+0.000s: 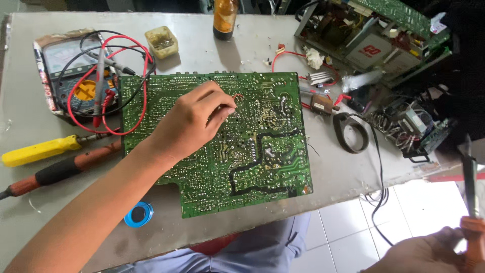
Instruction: The person uses a yellow screwdriver to scrape a contact point on a green circuit board. They then use a soldering iron to apply heat to the board while feeding solder wire to create a joint. Finally, they use a small brown block to rub and clean the soldered area.
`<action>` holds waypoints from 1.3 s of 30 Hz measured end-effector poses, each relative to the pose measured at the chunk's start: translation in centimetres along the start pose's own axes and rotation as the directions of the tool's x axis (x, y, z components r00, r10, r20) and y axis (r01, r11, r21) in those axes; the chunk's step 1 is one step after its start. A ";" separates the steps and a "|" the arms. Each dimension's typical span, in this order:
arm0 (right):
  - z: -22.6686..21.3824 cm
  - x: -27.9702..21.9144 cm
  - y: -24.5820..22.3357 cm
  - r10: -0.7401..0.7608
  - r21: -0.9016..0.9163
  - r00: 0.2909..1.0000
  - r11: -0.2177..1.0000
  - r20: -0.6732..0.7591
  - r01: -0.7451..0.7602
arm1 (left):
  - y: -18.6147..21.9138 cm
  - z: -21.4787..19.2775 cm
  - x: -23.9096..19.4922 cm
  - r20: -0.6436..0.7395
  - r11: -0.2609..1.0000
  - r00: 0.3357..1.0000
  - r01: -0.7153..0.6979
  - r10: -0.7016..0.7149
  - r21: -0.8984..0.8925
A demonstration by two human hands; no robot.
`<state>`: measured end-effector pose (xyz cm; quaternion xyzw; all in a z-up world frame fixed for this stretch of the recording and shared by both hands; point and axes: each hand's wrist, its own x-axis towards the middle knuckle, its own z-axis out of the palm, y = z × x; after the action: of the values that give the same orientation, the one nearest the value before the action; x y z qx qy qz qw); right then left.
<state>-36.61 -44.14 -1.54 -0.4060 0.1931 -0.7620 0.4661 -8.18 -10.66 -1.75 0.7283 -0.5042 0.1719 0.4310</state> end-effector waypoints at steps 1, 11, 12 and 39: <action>2.5 -1.9 -2.1 0.236 0.125 0.966 0.967 -0.105 -0.222 | -0.1 0.2 -0.3 0.003 1.000 1.000 0.001 -0.001 -0.003; 2.5 -9.7 1.8 0.496 0.183 0.720 0.748 0.485 -0.638 | -0.3 -0.3 -0.4 -0.028 1.000 1.000 -0.006 0.007 0.013; 2.6 -10.0 2.2 0.508 0.106 0.697 0.765 0.506 -0.635 | -0.3 -0.3 -0.4 -0.033 1.000 0.999 0.010 -0.009 0.003; 5.5 -14.6 2.5 0.376 -0.112 0.637 0.903 0.673 -0.415 | -0.7 -1.7 -1.4 0.072 0.988 0.985 0.153 -0.154 0.021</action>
<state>-27.44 -32.19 -6.38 -0.5912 0.0728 -0.4437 0.6696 -7.84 -8.35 -2.07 0.7741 -0.4608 0.1152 0.4185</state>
